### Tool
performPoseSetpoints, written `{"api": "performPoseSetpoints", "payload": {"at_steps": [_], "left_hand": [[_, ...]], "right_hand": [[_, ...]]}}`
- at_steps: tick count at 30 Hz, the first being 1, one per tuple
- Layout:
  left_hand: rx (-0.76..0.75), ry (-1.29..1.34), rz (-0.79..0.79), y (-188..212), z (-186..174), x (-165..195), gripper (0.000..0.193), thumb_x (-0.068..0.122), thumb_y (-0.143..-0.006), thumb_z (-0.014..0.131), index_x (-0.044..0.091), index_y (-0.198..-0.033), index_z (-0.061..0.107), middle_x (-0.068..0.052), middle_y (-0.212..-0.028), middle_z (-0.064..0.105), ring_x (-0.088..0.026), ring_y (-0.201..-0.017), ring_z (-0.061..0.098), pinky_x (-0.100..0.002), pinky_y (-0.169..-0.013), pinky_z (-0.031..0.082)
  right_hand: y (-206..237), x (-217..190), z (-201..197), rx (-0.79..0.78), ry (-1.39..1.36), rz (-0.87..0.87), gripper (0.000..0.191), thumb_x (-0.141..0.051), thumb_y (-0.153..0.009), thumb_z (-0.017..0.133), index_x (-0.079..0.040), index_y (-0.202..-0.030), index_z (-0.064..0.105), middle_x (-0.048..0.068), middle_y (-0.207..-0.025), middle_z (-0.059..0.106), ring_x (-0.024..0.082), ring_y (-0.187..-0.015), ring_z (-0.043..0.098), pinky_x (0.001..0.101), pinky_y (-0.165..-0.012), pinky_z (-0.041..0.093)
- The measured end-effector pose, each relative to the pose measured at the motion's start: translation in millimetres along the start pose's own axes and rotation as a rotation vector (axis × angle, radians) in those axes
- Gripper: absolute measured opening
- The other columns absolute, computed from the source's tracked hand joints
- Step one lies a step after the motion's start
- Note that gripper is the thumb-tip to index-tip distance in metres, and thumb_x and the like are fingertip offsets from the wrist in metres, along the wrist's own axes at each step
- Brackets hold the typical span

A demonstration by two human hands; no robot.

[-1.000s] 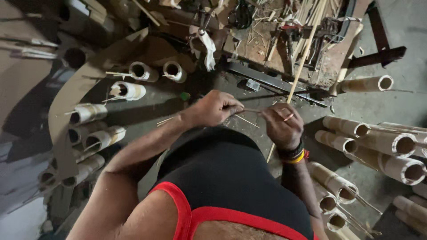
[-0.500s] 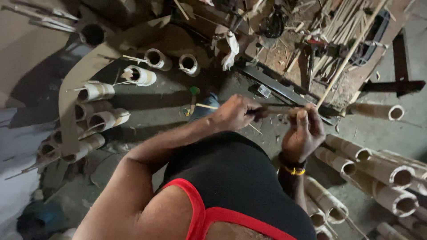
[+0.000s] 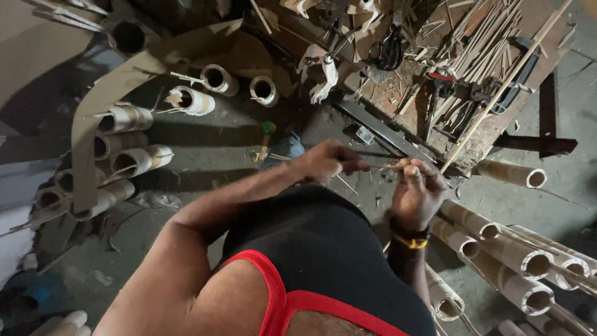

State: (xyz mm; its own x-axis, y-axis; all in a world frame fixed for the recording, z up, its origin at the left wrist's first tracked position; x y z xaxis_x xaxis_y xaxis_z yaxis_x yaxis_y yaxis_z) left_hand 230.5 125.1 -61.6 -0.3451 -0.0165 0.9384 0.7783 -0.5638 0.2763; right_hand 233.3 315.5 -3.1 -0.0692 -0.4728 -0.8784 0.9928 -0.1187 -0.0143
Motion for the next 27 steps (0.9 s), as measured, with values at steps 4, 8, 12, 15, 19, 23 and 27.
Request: {"api": "performPoseSetpoints", "payload": {"at_steps": [4, 8, 12, 15, 19, 23, 27], "left_hand": [[0.016, -0.045, -0.088, -11.1, -7.4, -4.6, 0.031, 0.038, -0.099, 0.064, 0.014, -0.110, 0.080, 0.000, -0.081, 0.071, -0.011, -0.075, 0.060, -0.030, -0.065, 0.049], [0.002, 0.067, 0.074, -31.1, -8.7, 10.0, 0.034, 0.042, -0.101, 0.064, 0.011, -0.108, 0.077, -0.003, -0.088, 0.075, -0.011, -0.080, 0.067, -0.031, -0.071, 0.056], [0.111, -0.324, 0.148, -48.5, -25.6, 4.8, 0.033, 0.041, -0.098, 0.070, 0.010, -0.106, 0.080, -0.005, -0.091, 0.078, -0.015, -0.081, 0.072, -0.033, -0.071, 0.059], [0.201, -0.641, 0.293, -61.8, -47.7, 3.8, 0.030, 0.038, -0.095, 0.073, 0.011, -0.106, 0.078, -0.008, -0.098, 0.078, -0.020, -0.085, 0.074, -0.036, -0.073, 0.060], [0.344, -0.842, 0.077, -91.7, -133.1, -22.9, 0.033, 0.035, -0.092, 0.079, 0.008, -0.111, 0.074, -0.012, -0.101, 0.076, -0.027, -0.084, 0.074, -0.040, -0.071, 0.059], [0.666, -0.911, 0.139, -112.9, -251.6, 2.0, 0.007, 0.016, -0.097, 0.074, 0.015, -0.100, 0.080, -0.005, -0.102, 0.081, -0.020, -0.088, 0.076, -0.036, -0.078, 0.063], [0.867, -0.686, -0.118, -157.2, -360.8, 10.4, 0.027, 0.006, -0.095, 0.062, 0.020, -0.112, 0.078, -0.002, -0.115, 0.075, -0.018, -0.068, 0.069, -0.037, -0.055, 0.055]], "right_hand": [[-6.8, 32.5, 12.0, -0.111, -0.195, 0.200, 0.009, -0.006, -0.104, 0.071, 0.000, -0.110, 0.073, 0.013, -0.108, 0.075, 0.024, -0.104, 0.070, 0.0410, -0.102, 0.055], [-16.1, 42.1, 10.5, -0.083, -0.035, 0.159, 0.011, -0.006, -0.104, 0.069, 0.001, -0.112, 0.073, 0.013, -0.111, 0.074, 0.024, -0.106, 0.069, 0.0405, -0.101, 0.052], [-35.1, 22.5, 2.1, -0.028, -0.012, -0.041, 0.007, -0.003, -0.103, 0.070, -0.002, -0.110, 0.072, 0.012, -0.111, 0.074, 0.025, -0.105, 0.069, 0.0433, -0.102, 0.053], [-52.7, 7.0, -14.7, 0.053, -0.048, -0.125, 0.008, -0.004, -0.100, 0.069, -0.003, -0.107, 0.072, 0.012, -0.109, 0.074, 0.024, -0.101, 0.070, 0.0468, -0.101, 0.056], [-67.6, -4.7, -33.7, 0.105, 0.154, -0.180, 0.006, 0.001, -0.104, 0.067, 0.000, -0.107, 0.073, 0.013, -0.110, 0.074, 0.022, -0.103, 0.069, 0.0484, -0.108, 0.056], [-78.2, -0.1, -40.5, 0.138, 0.298, -0.192, 0.007, 0.001, -0.103, 0.066, 0.002, -0.107, 0.072, 0.013, -0.107, 0.073, 0.020, -0.099, 0.067, 0.0423, -0.099, 0.056], [-92.9, 3.6, -28.1, 0.156, 0.456, -0.192, 0.008, -0.002, -0.100, 0.066, 0.004, -0.103, 0.070, 0.012, -0.102, 0.071, 0.018, -0.097, 0.065, 0.0324, -0.092, 0.051]]}}
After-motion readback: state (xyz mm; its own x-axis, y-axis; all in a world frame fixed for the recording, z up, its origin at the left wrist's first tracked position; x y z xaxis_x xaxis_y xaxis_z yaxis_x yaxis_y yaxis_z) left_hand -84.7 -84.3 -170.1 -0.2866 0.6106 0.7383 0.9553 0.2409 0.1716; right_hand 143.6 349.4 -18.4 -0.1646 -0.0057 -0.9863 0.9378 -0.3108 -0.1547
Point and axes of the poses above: each hand's wrist, its own y-axis away from the middle knuckle, its own z-axis out of the palm, x = y × z, the point moved 9 cm from there along -y, towards the middle knuckle
